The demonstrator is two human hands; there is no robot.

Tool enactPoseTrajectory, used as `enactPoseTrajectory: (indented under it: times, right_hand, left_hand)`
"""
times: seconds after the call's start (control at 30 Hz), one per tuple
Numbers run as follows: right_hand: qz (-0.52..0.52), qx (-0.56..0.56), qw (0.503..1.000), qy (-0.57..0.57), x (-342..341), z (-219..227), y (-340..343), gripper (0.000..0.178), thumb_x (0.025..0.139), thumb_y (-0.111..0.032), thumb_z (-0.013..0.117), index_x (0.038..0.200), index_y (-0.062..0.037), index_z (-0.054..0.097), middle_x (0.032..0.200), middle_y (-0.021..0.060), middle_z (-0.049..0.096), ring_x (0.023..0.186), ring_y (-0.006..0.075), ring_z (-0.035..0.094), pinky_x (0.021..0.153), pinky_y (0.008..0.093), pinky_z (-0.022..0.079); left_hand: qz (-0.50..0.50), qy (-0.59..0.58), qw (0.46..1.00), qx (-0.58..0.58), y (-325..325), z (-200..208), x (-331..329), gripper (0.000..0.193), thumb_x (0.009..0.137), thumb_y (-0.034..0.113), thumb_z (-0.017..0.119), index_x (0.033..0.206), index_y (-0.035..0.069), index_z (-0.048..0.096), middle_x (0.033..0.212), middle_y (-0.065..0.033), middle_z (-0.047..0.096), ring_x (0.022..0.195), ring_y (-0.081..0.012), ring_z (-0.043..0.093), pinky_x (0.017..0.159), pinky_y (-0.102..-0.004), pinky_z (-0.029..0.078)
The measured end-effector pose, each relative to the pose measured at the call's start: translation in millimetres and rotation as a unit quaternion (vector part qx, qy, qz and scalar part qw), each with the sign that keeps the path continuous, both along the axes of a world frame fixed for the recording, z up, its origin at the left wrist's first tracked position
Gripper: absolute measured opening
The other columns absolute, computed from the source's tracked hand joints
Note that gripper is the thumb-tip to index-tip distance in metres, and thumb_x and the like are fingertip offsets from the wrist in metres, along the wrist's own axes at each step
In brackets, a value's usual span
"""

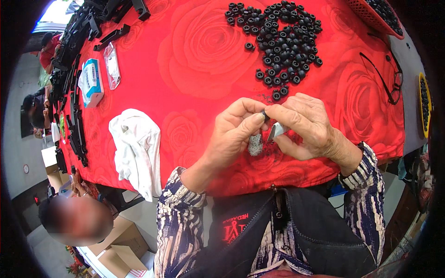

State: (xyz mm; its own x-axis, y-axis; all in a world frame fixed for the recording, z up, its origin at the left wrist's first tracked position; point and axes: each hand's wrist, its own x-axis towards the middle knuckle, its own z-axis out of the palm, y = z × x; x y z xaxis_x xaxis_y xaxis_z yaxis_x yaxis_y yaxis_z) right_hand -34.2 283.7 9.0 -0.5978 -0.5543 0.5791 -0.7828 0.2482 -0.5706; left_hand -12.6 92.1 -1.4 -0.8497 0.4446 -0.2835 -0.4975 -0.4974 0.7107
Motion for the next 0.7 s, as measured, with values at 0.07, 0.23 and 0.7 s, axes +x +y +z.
enactPoseTrajectory:
  times: [0.07, 0.23, 0.7]
  right_hand:
    - [0.011, -0.014, 1.000, -0.024, -1.4, 3.8, -0.5, 0.051, 0.059, -0.003, 0.066, 0.109, 0.0015, 0.055, 0.074, 0.0093, 0.055, 0.060, 0.0232, 0.055, 0.052, 0.0327, 0.043]
    - [0.026, -0.021, 0.993, -0.109, -4.3, 9.4, 2.2, 0.034, 0.068, -0.001, 0.064, 0.100, 0.0019, 0.056, 0.073, 0.0113, 0.055, 0.060, 0.0255, 0.056, 0.052, 0.0335, 0.044]
    - [-0.045, -0.026, 0.977, -0.205, -4.3, 1.2, 2.2, 0.021, 0.076, -0.003, 0.061, 0.096, 0.0024, 0.055, 0.076, 0.0141, 0.056, 0.065, 0.0272, 0.058, 0.055, 0.0332, 0.046]
  left_hand:
    - [0.001, 0.014, 1.000, -0.009, 0.4, 2.6, 1.2, 0.021, 0.091, 0.012, 0.055, 0.107, 0.000, 0.052, 0.088, -0.0026, 0.059, 0.078, -0.0043, 0.053, 0.069, -0.0174, 0.044]
    - [0.013, 0.080, 0.995, -0.065, 0.5, 3.6, 2.7, 0.021, 0.091, 0.011, 0.054, 0.107, -0.002, 0.051, 0.095, -0.0045, 0.058, 0.086, -0.0076, 0.055, 0.077, -0.0209, 0.044]
    - [0.011, 0.119, 0.990, -0.075, -0.1, 1.0, 4.3, 0.021, 0.091, 0.009, 0.054, 0.108, -0.003, 0.050, 0.098, -0.0057, 0.058, 0.088, -0.0092, 0.055, 0.080, -0.0229, 0.045]
